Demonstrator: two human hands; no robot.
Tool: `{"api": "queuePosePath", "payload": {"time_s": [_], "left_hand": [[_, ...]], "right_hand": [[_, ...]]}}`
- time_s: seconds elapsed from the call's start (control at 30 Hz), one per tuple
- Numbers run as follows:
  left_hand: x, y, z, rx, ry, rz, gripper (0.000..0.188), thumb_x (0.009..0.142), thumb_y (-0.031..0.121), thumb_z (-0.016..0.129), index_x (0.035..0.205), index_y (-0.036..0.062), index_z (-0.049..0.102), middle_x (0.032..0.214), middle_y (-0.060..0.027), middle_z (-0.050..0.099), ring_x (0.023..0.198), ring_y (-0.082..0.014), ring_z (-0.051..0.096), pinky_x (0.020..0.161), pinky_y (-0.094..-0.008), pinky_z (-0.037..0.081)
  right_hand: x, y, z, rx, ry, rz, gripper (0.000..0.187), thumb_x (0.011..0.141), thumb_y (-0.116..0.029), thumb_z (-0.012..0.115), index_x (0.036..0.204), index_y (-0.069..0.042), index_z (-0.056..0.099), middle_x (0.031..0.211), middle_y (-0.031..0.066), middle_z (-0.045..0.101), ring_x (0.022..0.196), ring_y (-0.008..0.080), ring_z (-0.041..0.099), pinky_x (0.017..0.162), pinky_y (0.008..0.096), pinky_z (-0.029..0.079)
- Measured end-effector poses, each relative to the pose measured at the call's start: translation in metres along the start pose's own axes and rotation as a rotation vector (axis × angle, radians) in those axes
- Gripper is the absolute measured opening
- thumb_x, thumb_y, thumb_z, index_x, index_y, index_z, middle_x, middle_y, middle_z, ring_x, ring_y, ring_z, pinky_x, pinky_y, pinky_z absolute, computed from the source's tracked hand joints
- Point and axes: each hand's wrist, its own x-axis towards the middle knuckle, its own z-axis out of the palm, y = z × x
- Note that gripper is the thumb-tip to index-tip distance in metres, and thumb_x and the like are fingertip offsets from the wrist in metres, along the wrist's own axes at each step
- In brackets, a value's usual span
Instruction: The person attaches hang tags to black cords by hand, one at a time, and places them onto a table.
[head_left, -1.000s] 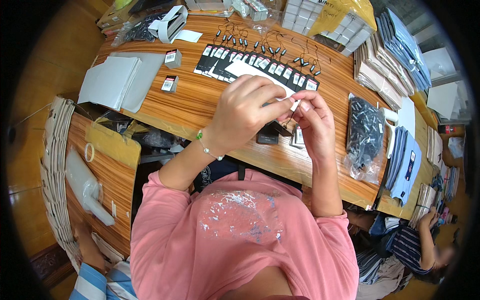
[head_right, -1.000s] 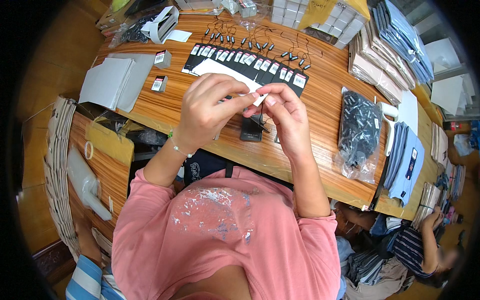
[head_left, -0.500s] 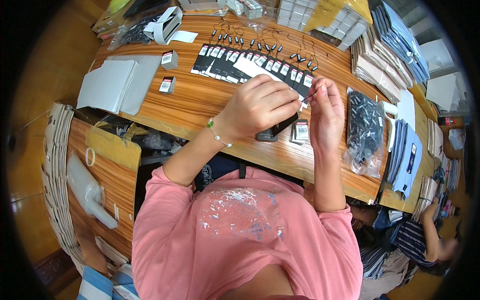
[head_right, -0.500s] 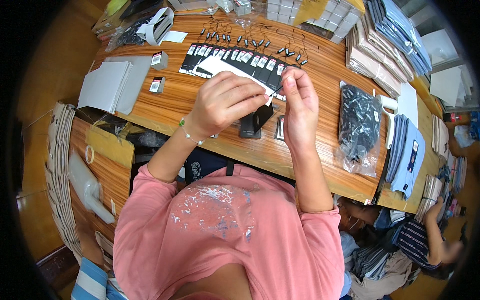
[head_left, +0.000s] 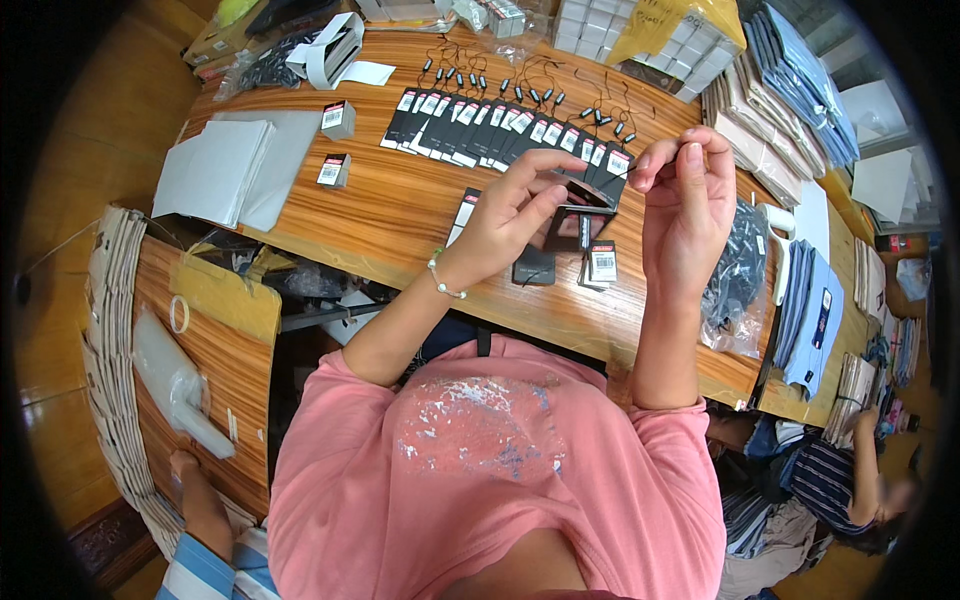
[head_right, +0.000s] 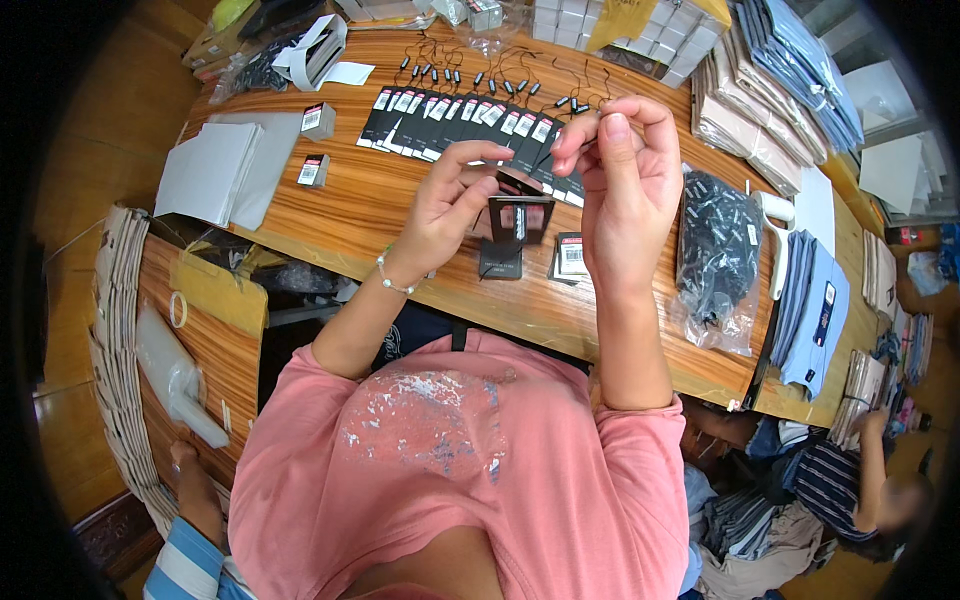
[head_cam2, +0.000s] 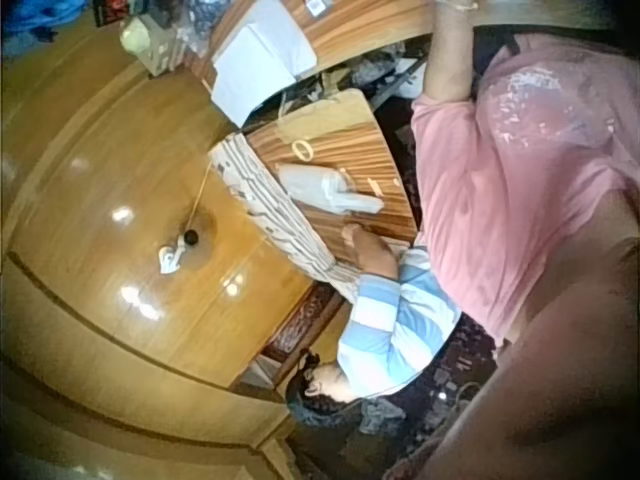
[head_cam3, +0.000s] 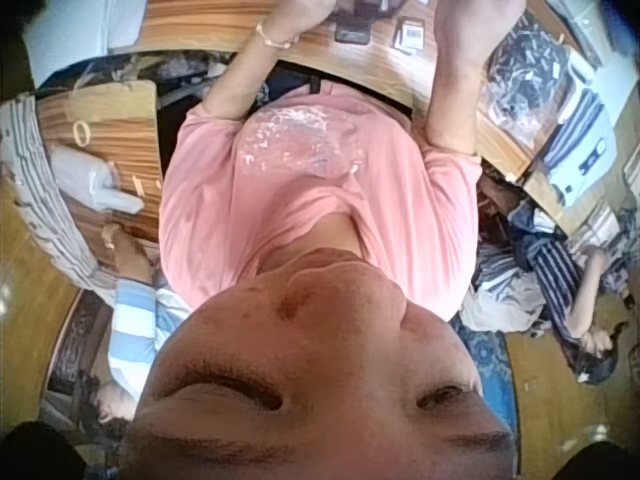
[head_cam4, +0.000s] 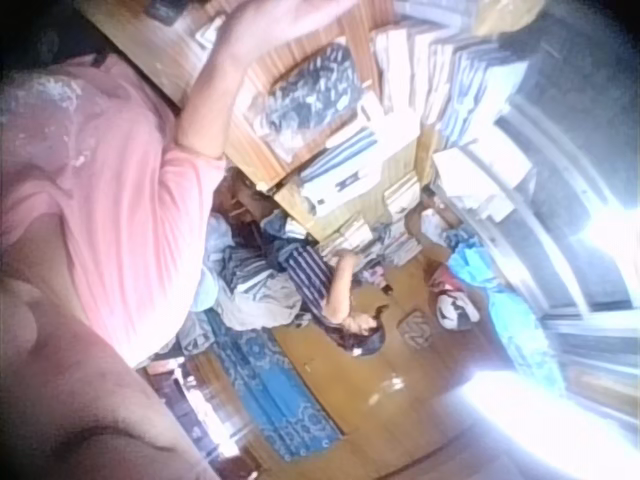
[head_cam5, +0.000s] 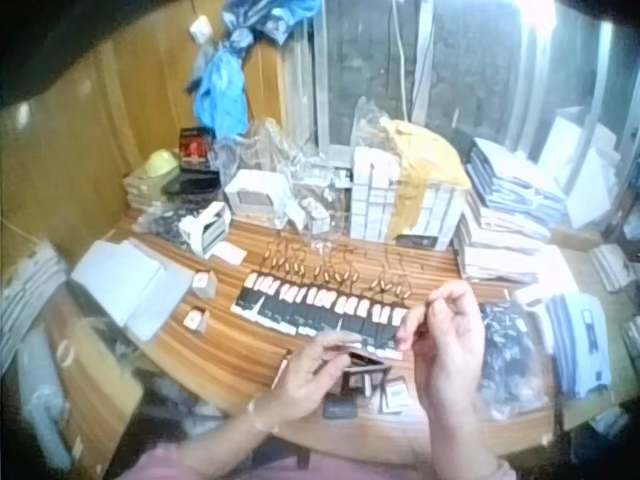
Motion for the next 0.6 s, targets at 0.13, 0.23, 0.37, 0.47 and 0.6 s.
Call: {"api": "queuePosePath", "payload": {"time_s": [0.13, 0.23, 0.37, 0.47, 0.6], "left_hand": [[-0.009, -0.004, 0.008, -0.317, -0.054, -0.036, 0.029, 0.083, 0.004, 0.054, 0.11, 0.0058, 0.042, 0.109, -0.0095, 0.049, 0.101, -0.0155, 0.052, 0.072, -0.0233, 0.047], [-0.012, 0.002, 0.021, -0.417, 0.029, -0.065, 0.024, 0.079, -0.004, 0.058, 0.096, 0.005, 0.043, 0.1, -0.0079, 0.051, 0.094, -0.0118, 0.052, 0.07, -0.0201, 0.046], [-0.015, -0.002, 0.015, -0.166, -0.032, -0.118, 0.016, 0.079, -0.007, 0.054, 0.092, 0.0001, 0.047, 0.094, -0.004, 0.048, 0.081, -0.0076, 0.049, 0.071, -0.021, 0.042], [-0.013, -0.003, 0.015, -0.239, -0.085, -0.014, 0.018, 0.079, -0.004, 0.056, 0.095, -0.0004, 0.048, 0.092, -0.003, 0.049, 0.082, -0.008, 0.05, 0.072, -0.0215, 0.042], [-0.01, 0.0, 0.018, 0.1, 0.03, -0.043, 0.014, 0.077, 0.001, 0.061, 0.088, -0.0012, 0.053, 0.084, -0.0032, 0.051, 0.076, -0.0086, 0.05, 0.067, -0.0212, 0.041]], "right_hand": [[0.002, 0.001, -0.001, 0.059, 0.043, -0.005, 0.012, 0.089, -0.011, 0.047, 0.098, -0.003, 0.044, 0.069, 0.0119, 0.055, 0.059, 0.0139, 0.05, 0.058, 0.0225, 0.042], [0.0, 0.0, -0.001, 0.101, 0.077, -0.022, 0.012, 0.089, -0.012, 0.047, 0.098, -0.004, 0.045, 0.068, 0.0108, 0.054, 0.058, 0.0135, 0.049, 0.057, 0.0225, 0.042], [-0.004, -0.003, -0.004, 0.157, 0.074, -0.04, 0.011, 0.089, -0.013, 0.048, 0.096, -0.005, 0.047, 0.066, 0.0088, 0.052, 0.057, 0.0125, 0.047, 0.056, 0.0229, 0.04], [-0.005, -0.007, -0.003, 0.179, 0.028, -0.04, 0.01, 0.088, -0.011, 0.049, 0.095, -0.004, 0.048, 0.067, 0.008, 0.052, 0.058, 0.0117, 0.046, 0.057, 0.023, 0.039], [-0.007, -0.008, -0.004, 0.124, 0.029, -0.025, 0.012, 0.086, -0.007, 0.051, 0.096, -0.002, 0.049, 0.073, 0.009, 0.053, 0.064, 0.0125, 0.048, 0.061, 0.0239, 0.04]]}}
